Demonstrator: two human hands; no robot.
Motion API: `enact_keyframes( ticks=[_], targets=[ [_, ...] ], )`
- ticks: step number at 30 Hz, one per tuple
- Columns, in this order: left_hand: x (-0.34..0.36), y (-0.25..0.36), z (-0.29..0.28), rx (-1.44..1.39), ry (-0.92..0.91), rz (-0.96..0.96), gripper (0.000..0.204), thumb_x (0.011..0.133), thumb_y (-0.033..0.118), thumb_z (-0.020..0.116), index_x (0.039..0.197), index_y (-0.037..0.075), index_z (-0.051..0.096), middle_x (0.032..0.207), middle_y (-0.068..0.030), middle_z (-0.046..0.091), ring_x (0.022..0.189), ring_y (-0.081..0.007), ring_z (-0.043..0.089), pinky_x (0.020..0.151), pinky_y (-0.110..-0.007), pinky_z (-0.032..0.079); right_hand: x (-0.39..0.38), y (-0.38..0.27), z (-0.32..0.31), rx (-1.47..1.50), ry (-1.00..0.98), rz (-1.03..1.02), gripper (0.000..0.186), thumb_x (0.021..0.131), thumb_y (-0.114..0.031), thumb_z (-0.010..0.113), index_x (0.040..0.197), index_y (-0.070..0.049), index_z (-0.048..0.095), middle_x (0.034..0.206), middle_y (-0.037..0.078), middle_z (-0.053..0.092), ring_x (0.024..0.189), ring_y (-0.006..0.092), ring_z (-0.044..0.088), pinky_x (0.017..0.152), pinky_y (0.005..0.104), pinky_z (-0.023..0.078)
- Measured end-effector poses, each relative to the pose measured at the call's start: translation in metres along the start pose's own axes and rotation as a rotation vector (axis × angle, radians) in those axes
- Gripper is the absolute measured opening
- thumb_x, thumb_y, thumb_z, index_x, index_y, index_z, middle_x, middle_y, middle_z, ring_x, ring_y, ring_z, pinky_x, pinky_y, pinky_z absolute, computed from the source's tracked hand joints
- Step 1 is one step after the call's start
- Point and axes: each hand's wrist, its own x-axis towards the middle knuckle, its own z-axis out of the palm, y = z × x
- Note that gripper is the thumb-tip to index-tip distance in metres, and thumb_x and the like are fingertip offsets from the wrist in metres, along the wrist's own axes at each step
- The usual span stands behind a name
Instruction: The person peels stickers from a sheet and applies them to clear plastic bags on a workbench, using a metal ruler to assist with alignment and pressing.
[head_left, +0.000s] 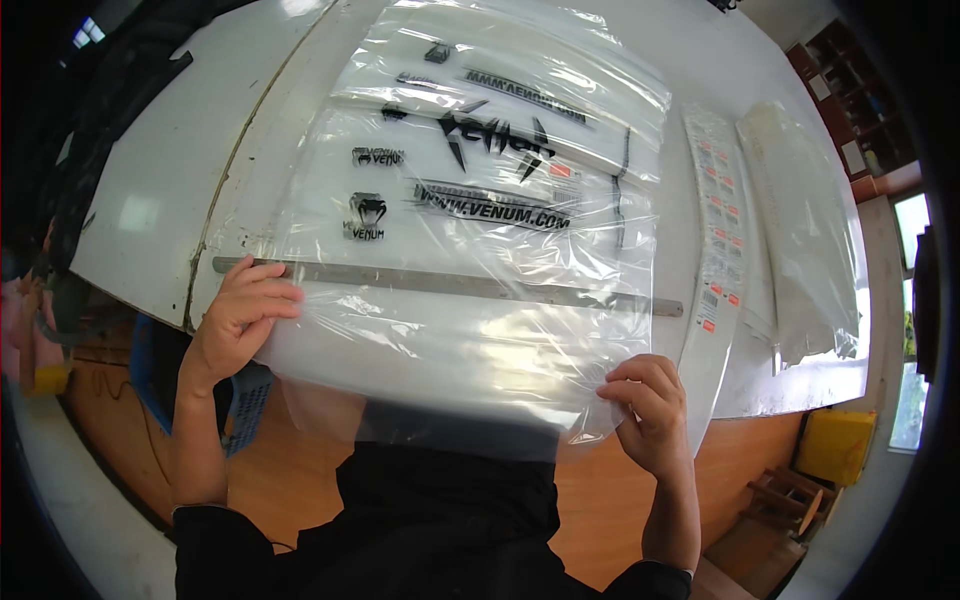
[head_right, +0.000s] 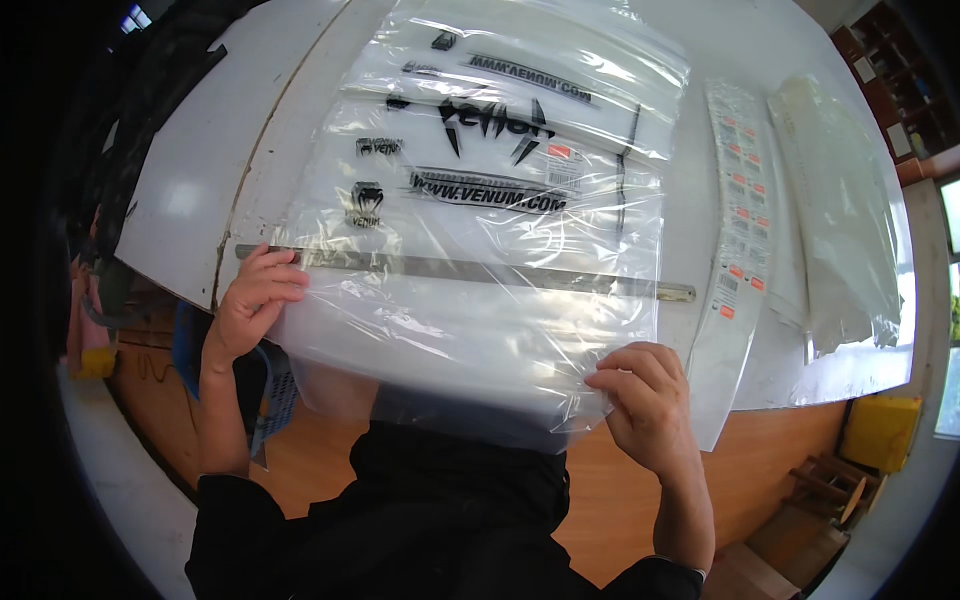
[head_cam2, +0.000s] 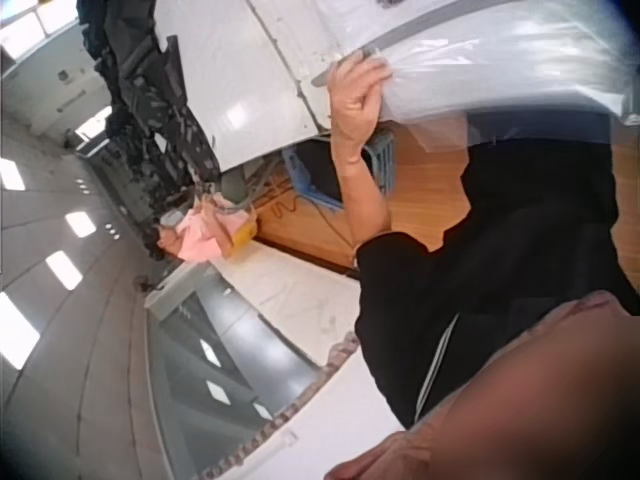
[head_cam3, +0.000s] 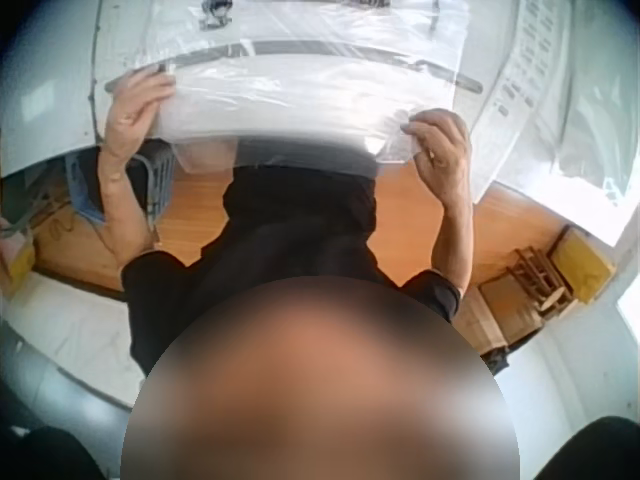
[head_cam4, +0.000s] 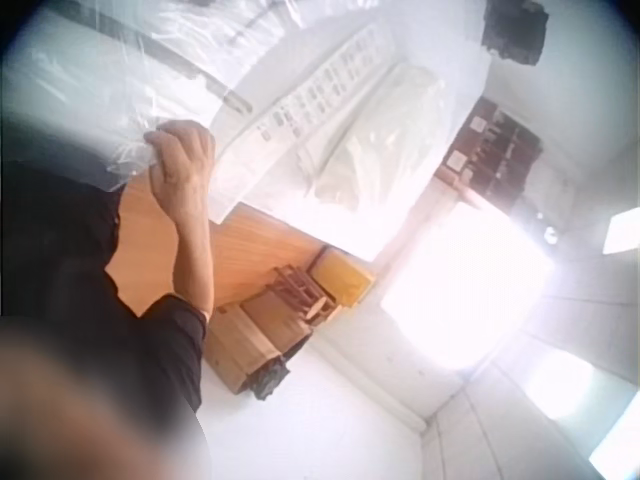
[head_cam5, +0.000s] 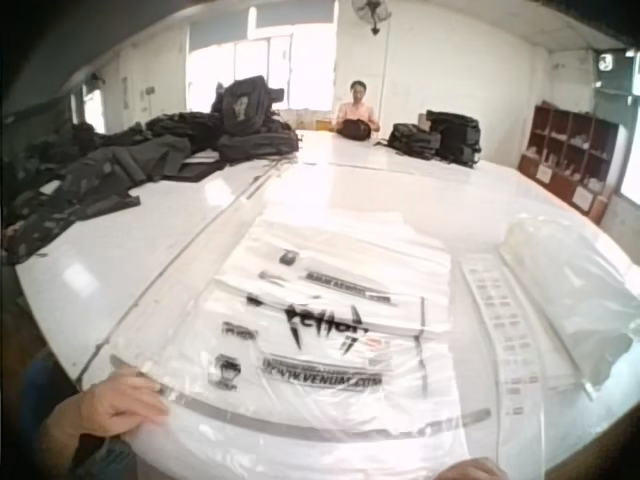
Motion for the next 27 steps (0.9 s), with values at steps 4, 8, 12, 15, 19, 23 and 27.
enact_keyframes(
  ticks=[4,8,12,15,19,23,27],
  targets=[
    [0.01,0.012,-0.013,0.241,-0.116,-0.095,0.033,0.08,-0.004,0.061,0.107,0.008,0.076,0.132,-0.0131,0.066,0.125,-0.0348,0.06,0.118,-0.055,0.031,-0.02,-0.003,-0.006,0.041,-0.126,-0.032,0.031,0.068,0.011,0.066,0.092,-0.007,0.072,0.103,0.007,0.072,0.1,0.0312,0.067,0.085,0.0402,0.052],
    [0.033,0.061,0.008,0.262,0.076,0.138,0.032,0.087,0.013,0.069,0.119,0.007,0.07,0.14,-0.0157,0.059,0.133,-0.0386,0.053,0.118,-0.058,0.03,-0.012,0.009,-0.032,0.15,-0.06,0.067,0.029,0.073,0.012,0.063,0.096,-0.003,0.072,0.107,0.01,0.072,0.103,0.0324,0.067,0.089,0.0415,0.053],
    [0.024,0.068,0.062,0.257,-0.097,0.327,0.055,0.085,0.041,0.074,0.131,0.013,0.065,0.15,-0.0132,0.05,0.142,-0.0368,0.044,0.119,-0.058,0.029,0.031,0.043,-0.025,-0.439,0.118,0.088,0.036,0.081,0.006,0.065,0.117,-0.002,0.066,0.115,0.014,0.069,0.112,0.0353,0.063,0.096,0.0436,0.05],
    [0.006,0.07,0.072,0.261,-0.164,0.332,0.057,0.085,0.046,0.074,0.131,0.014,0.065,0.151,-0.0126,0.049,0.143,-0.0366,0.042,0.119,-0.058,0.028,0.036,0.07,-0.021,-0.469,0.016,0.036,0.041,0.081,0.002,0.067,0.121,-0.002,0.063,0.111,0.014,0.068,0.109,0.0346,0.063,0.095,0.0442,0.049],
    [-0.017,0.061,0.067,0.207,-0.143,0.227,0.052,0.083,0.037,0.078,0.126,0.01,0.068,0.149,-0.0155,0.052,0.143,-0.0381,0.044,0.12,-0.058,0.025,0.042,0.07,-0.021,-0.451,-0.051,0.043,0.042,0.079,0.003,0.066,0.121,-0.002,0.063,0.105,0.014,0.066,0.102,0.0339,0.063,0.091,0.0444,0.05],
    [-0.024,0.065,0.062,0.23,-0.076,0.14,0.047,0.083,0.034,0.078,0.124,0.011,0.069,0.146,-0.0123,0.055,0.14,-0.0358,0.048,0.118,-0.058,0.03,0.038,0.055,-0.029,-0.336,-0.101,0.129,0.047,0.074,0.008,0.062,0.12,-0.001,0.064,0.098,0.014,0.064,0.093,0.0326,0.063,0.085,0.0431,0.052],
    [-0.024,0.066,0.058,0.17,0.061,0.169,0.044,0.084,0.03,0.079,0.122,0.009,0.069,0.145,-0.0139,0.056,0.139,-0.036,0.049,0.117,-0.057,0.031,-0.008,0.054,-0.034,0.011,-0.047,0.218,0.047,0.081,-0.016,0.068,0.124,0.0,0.063,0.08,0.009,0.057,0.071,0.0201,0.058,0.065,0.0336,0.047]
  ],
)
